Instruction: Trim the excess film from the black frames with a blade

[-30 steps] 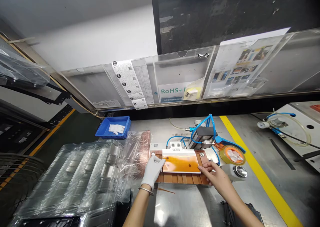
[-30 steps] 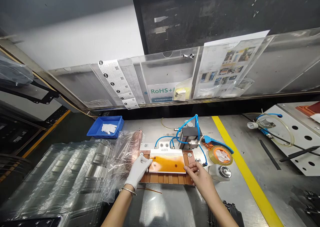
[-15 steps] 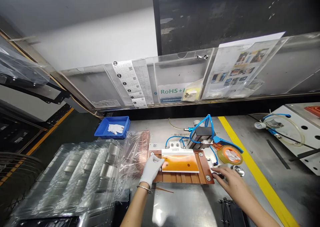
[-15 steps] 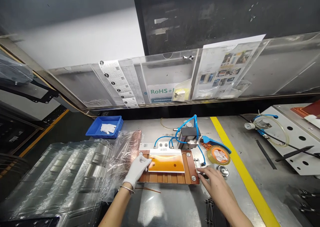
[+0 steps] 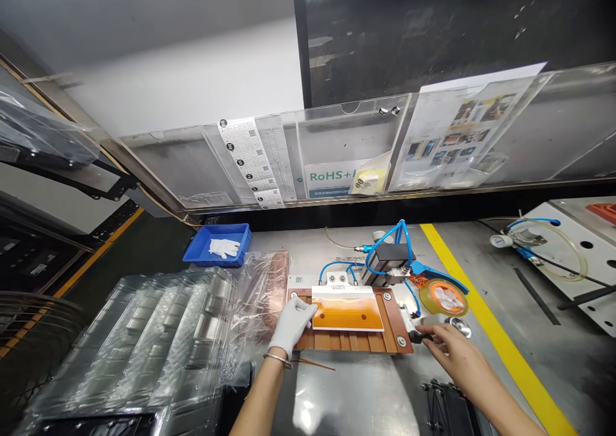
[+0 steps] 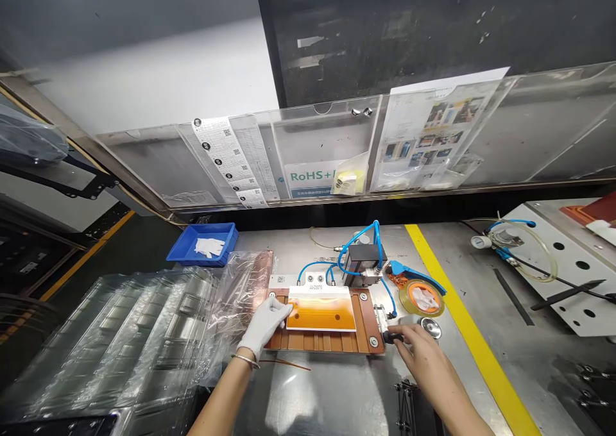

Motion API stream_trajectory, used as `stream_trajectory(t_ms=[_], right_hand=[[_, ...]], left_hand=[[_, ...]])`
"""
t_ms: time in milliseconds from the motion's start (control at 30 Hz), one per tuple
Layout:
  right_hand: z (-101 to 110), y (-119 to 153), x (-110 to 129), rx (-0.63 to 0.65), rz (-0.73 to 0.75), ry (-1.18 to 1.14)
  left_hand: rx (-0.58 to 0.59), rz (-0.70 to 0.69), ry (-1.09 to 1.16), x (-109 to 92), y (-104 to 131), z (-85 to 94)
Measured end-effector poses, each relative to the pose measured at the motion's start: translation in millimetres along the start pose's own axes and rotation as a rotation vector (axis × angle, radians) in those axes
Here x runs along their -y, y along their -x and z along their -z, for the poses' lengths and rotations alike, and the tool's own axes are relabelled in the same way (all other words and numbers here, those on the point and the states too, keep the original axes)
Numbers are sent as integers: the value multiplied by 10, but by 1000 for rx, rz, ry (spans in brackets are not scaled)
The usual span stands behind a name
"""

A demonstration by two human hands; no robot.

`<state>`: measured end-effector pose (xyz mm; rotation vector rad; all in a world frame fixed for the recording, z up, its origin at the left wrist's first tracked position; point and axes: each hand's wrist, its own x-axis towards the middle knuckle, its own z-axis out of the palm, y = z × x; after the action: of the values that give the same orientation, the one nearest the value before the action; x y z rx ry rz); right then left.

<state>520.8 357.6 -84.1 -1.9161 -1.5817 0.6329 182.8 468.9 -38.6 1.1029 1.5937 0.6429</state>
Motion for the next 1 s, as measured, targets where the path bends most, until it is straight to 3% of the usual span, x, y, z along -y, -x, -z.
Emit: stream_trajectory(t_ms=[167,333,467,567,667,767,833,900,1000], right_hand=[[-16,-83,66,-20,-33,-17],[28,-18,250,-64,-80,-37],[340,393,112,-163,-258,-32],[544,856,-220,-240,-550,-93],[510,1271,-520,-208,-759,-252],[291,1496,-613,-116,-780,-345],[136,1540,-562,-65,-763,-361],[14,1535,-454,-23,-739,-364],[-118,1501,-246,44,-692,-357]], left_hand=[[36,-17,-31,13,-10,-13],[-16,-30,-37,-11,20,3],[-126,-20,-36,3,200,62],[-188,-17,-44,109,508,-69],[-5,-17,-74,314,934,-462],[370,63,-132,514,1341,-973],[518,109,-153,575,1529,-1252],[619,92,-125,585,1636,-1426],[610,72,-100,612,1679,-1502]])
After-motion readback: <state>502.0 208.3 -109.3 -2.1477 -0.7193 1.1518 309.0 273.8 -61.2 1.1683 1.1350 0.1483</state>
